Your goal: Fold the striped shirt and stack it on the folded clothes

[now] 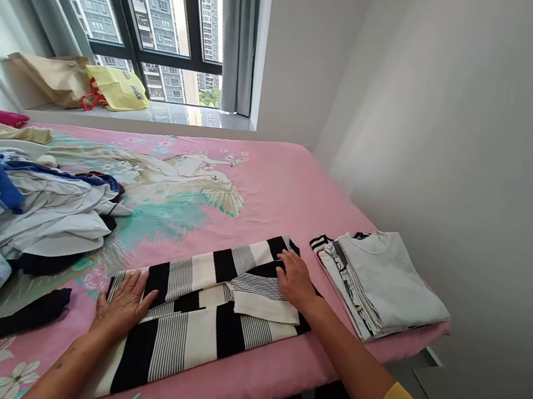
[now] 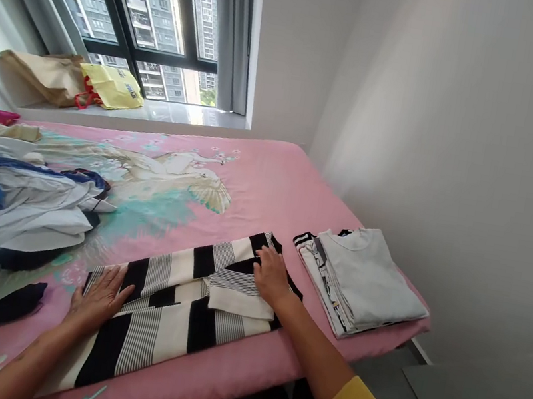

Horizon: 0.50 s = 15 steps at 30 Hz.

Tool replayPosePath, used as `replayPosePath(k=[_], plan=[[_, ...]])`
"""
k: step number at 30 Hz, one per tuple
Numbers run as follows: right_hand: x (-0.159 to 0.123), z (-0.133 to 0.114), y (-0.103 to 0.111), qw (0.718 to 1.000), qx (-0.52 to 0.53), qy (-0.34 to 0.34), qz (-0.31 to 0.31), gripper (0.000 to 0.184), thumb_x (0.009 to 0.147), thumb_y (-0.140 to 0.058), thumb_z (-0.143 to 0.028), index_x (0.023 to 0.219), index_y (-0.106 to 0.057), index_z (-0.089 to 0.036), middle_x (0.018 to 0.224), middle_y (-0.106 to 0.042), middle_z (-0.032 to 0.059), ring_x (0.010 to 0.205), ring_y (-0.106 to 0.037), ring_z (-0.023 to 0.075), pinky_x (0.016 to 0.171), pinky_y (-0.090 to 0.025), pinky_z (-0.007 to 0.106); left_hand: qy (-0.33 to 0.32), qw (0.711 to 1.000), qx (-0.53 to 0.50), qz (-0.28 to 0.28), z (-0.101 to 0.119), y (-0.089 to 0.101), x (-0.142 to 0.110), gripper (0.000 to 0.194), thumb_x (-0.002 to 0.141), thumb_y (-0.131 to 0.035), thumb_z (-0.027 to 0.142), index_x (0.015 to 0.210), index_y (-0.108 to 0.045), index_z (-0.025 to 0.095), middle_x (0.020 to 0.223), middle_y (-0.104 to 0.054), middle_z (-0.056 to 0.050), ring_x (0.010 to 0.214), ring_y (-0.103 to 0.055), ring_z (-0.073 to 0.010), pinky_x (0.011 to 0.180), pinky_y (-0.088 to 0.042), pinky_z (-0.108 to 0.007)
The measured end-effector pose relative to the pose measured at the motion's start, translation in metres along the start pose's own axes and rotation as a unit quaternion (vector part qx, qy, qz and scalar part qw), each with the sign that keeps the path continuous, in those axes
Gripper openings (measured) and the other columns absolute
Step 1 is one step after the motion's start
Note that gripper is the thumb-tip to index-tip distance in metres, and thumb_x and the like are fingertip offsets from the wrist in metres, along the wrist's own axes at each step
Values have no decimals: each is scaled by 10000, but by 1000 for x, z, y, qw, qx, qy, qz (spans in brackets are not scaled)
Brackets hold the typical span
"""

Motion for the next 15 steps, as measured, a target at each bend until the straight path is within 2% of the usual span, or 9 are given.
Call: replayPosePath(k=[3,5,8,12,15], plan=[[12,-23,-18,998,-41,-2,-54,507,939,-299,-384,1380,-395,-152,1508,-276,92,1408,-131,256,1138,-46,474,3,1000,7,-5,2,1,-1,647,896,-159,529,1470,-217,235,1560,-168,-21,1432,-102,-189,1127,-24,-525],[21,-34,-32,995,-55,2,-85,620,928,-290,-525,1447,-287,-185,1549,-145,96,1422,-12,282,1114,49,520,10,1000,8,-1,2,3,-2,643,900,-152,526,1471,-217,239,1562,-167,-27,1435,-86,-201,1124,-45,-530],[29,-28,-55,986,-70,-30,-150,870,824,-289,-743,1493,-143,-207,1558,-7,137,1407,104,340,1051,138,584,20,1000,8,17,0,5,-3,650,893,-182,546,1462,-254,240,1559,-171,-77,1436,-72,-251,1112,-92,-535],[27,-2,-74,969,-83,-98,-210,1022,740,-264,-839,1501,-73,-185,1549,18,180,1393,115,383,1008,178,613,22,999,3,37,-6,0,-1,659,882,-253,549,1462,-256,237,1548,-175,-132,1432,-82,-288,1106,-121,-527],[27,1,-72,972,-81,-103,-196,1006,752,-238,-833,1500,-88,-177,1547,-25,186,1399,80,379,1011,181,610,24,999,0,32,-10,0,3,654,884,-280,522,1465,-249,223,1548,-174,-136,1434,-77,-283,1115,-110,-516]])
Point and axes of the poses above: each hand's wrist, its own x-axis towards the middle knuckle, its own y-axis out of the back of the hand, z = x × y, the point moved 9 cm from there along x, towards the middle knuckle
